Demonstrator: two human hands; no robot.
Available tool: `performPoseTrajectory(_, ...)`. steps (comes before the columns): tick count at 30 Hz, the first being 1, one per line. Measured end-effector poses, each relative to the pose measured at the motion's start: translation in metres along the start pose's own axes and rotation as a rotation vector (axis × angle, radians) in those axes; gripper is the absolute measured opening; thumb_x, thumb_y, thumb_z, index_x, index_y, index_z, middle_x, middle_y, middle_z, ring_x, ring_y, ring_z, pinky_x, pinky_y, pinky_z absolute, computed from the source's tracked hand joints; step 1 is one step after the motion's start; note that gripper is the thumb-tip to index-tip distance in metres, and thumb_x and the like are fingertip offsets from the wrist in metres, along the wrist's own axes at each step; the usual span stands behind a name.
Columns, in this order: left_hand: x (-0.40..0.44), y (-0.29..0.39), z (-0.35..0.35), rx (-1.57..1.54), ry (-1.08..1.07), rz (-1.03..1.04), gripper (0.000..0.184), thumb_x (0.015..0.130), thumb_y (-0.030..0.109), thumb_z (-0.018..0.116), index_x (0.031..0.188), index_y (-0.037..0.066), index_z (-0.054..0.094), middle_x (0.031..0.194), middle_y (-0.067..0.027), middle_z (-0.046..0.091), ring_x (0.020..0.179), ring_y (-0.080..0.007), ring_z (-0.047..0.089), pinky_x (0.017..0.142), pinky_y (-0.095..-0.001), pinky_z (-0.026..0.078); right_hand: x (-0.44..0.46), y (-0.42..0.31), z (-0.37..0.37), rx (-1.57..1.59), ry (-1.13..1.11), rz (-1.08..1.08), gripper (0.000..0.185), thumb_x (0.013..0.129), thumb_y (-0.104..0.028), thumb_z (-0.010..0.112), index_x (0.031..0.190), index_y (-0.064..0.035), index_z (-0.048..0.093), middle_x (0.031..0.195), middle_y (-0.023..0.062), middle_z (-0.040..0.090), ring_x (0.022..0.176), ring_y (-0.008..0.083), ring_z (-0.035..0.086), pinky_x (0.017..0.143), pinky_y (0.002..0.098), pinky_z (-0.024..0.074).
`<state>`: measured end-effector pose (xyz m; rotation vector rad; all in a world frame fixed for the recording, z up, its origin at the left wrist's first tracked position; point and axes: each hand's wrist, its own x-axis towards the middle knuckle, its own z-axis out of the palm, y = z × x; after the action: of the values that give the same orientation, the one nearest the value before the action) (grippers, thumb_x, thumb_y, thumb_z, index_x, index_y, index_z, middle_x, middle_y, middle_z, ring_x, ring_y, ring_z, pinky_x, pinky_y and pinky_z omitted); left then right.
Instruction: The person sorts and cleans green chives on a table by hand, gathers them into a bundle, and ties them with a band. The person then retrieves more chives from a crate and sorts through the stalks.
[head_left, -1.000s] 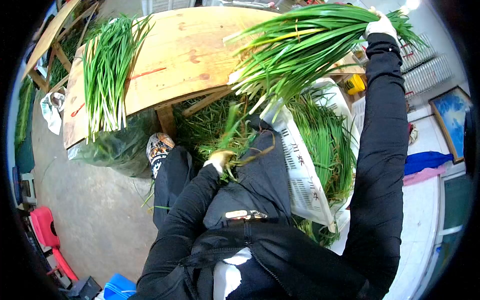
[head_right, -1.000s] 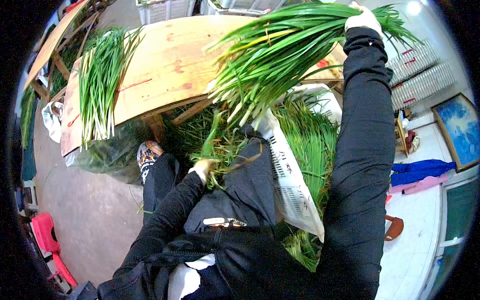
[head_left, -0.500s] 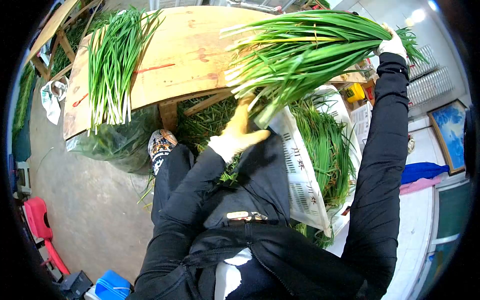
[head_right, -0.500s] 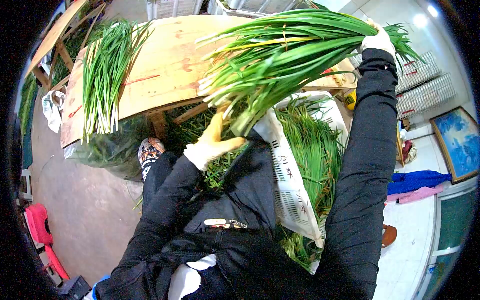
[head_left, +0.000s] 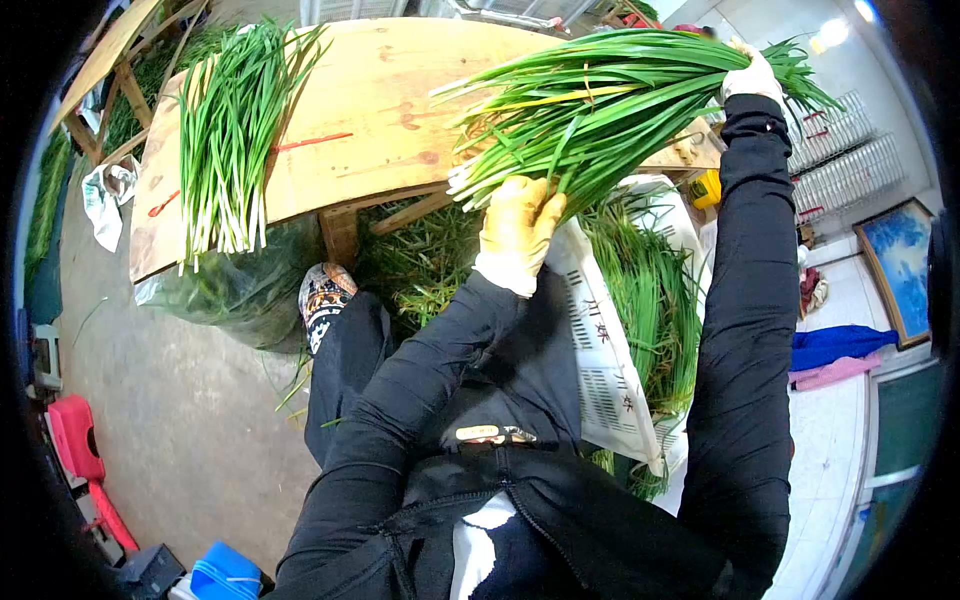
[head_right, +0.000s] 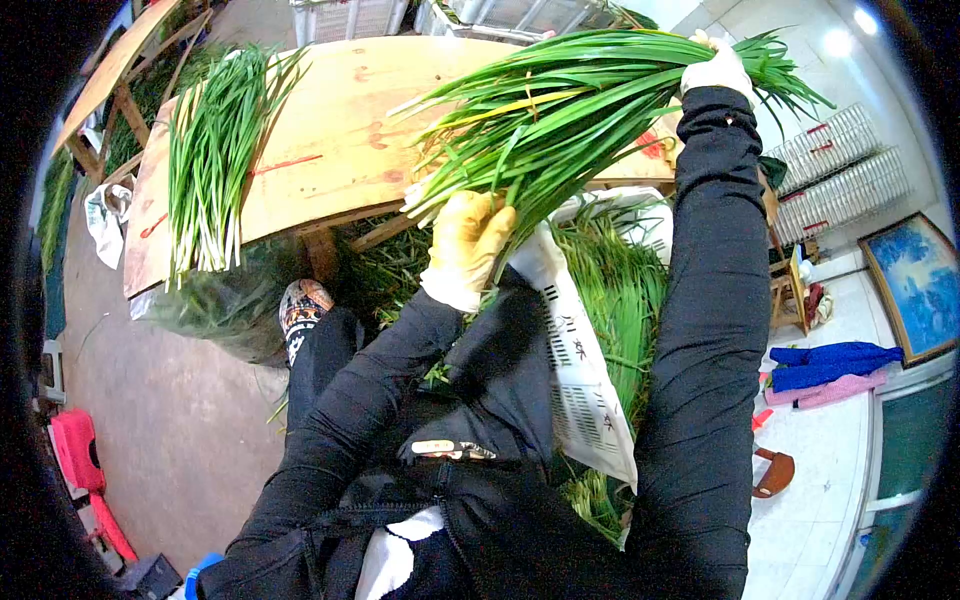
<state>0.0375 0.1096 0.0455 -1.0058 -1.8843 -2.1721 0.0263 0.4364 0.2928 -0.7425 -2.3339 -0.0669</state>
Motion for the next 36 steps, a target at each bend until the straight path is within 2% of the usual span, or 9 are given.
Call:
performPoseTrajectory(3,-0.008,-0.011,0.002,-0.246,0.174,0.097,0.014,0.080,0.011,0.054,0.091,0.002,0.056,0.078,-0.0094,0.057,0.074,-0.0215,0.053,0.068,-0.0285,0.041,-0.010,-0.022,-0.010,-0.022,0.035,0.087,0.048,0.063,-0.008,0.056,0.111,-0.0105,0.051,0.097,0.0108,0.060,0.087,0.0242,0.058,0.079,0.0274,0.0421)
performPoseTrajectory(7,-0.022,0.018,-0.023,-0.966,-0.145,-0.244,0.023,0.088,0.019,0.045,0.095,-0.001,0.053,0.077,-0.0018,0.055,0.071,-0.0088,0.051,0.068,-0.0203,0.041,0.032,0.031,0.027,0.297,-0.014,-0.038,0.045,0.065,-0.001,0.054,0.109,-0.0091,0.051,0.098,0.0093,0.060,0.086,0.0199,0.058,0.079,0.0250,0.0419)
performPoseTrajectory(17,-0.069,0.000,-0.049,-0.200,-0.300,-0.183,0.029,0.090,0.030,0.038,0.084,0.005,0.051,0.056,-0.0011,0.045,0.048,-0.0118,0.043,0.046,-0.0217,0.035,-0.004,-0.007,0.038,0.609,-0.048,-0.116,0.022,0.074,-0.001,0.051,0.096,-0.0030,0.054,0.089,0.0065,0.060,0.075,0.0171,0.058,0.069,0.0268,0.0475)
performPoseTrajectory(19,-0.085,-0.008,-0.064,0.197,-0.314,-0.014,0.017,0.087,0.022,0.041,0.084,0.008,0.051,0.062,-0.0114,0.054,0.056,-0.0294,0.055,0.052,-0.0353,0.043,0.000,0.002,0.021,0.629,-0.057,-0.084,0.029,0.074,0.004,0.049,0.102,-0.0029,0.051,0.094,0.0069,0.059,0.077,0.0161,0.057,0.071,0.0247,0.0465)
performPoseTrajectory(23,-0.140,-0.085,-0.090,0.594,-0.388,-0.373,0.009,0.082,0.017,0.048,0.082,0.009,0.047,0.055,-0.0095,0.052,0.054,-0.0292,0.055,0.050,-0.0371,0.044,0.010,0.010,-0.031,1.009,0.020,0.269,0.030,0.081,0.003,0.039,0.108,-0.0040,0.050,0.099,0.0077,0.058,0.081,0.0147,0.057,0.076,0.0233,0.0457)
performPoseTrajectory(27,-0.071,-0.046,-0.095,0.359,-0.121,0.036,0.071,0.067,0.027,0.066,0.120,-0.006,0.033,0.123,-0.0283,0.036,0.113,-0.0388,0.037,0.095,-0.0397,0.029,0.007,0.017,-0.047,1.512,-0.067,0.587,0.017,0.083,-0.010,0.045,0.093,-0.0035,0.057,0.087,0.0069,0.060,0.078,0.0169,0.057,0.070,0.0262,0.0474)
performPoseTrajectory(29,-0.041,-0.038,-0.076,0.242,-0.037,0.056,0.060,0.072,0.032,0.061,0.114,-0.006,0.041,0.120,-0.0278,0.039,0.112,-0.0378,0.039,0.093,-0.0402,0.032,-0.009,0.006,-0.046,1.553,-0.087,0.542,0.014,0.080,-0.014,0.050,0.085,-0.0030,0.058,0.079,0.0071,0.060,0.073,0.0193,0.057,0.068,0.0286,0.0479)
performPoseTrajectory(34,0.015,-0.035,-0.048,0.015,-0.633,-0.542,0.063,0.082,0.046,0.047,0.120,-0.003,0.036,0.119,-0.0200,0.041,0.112,-0.0300,0.037,0.094,-0.0326,0.029,-0.058,-0.048,-0.046,1.527,-0.026,0.442,0.010,0.074,-0.012,0.057,0.076,-0.0015,0.056,0.072,0.0084,0.059,0.067,0.0242,0.056,0.069,0.0342,0.0475)
performPoseTrajectory(36,0.008,-0.025,-0.044,-0.488,-0.368,-0.539,0.059,0.077,0.041,0.057,0.116,0.000,0.042,0.111,-0.0133,0.048,0.102,-0.0209,0.044,0.090,-0.0309,0.033,-0.056,-0.034,-0.042,1.629,-0.177,0.367,0.010,0.073,-0.010,0.058,0.077,-0.0020,0.056,0.072,0.0075,0.058,0.067,0.0234,0.056,0.068,0.0344,0.0475)
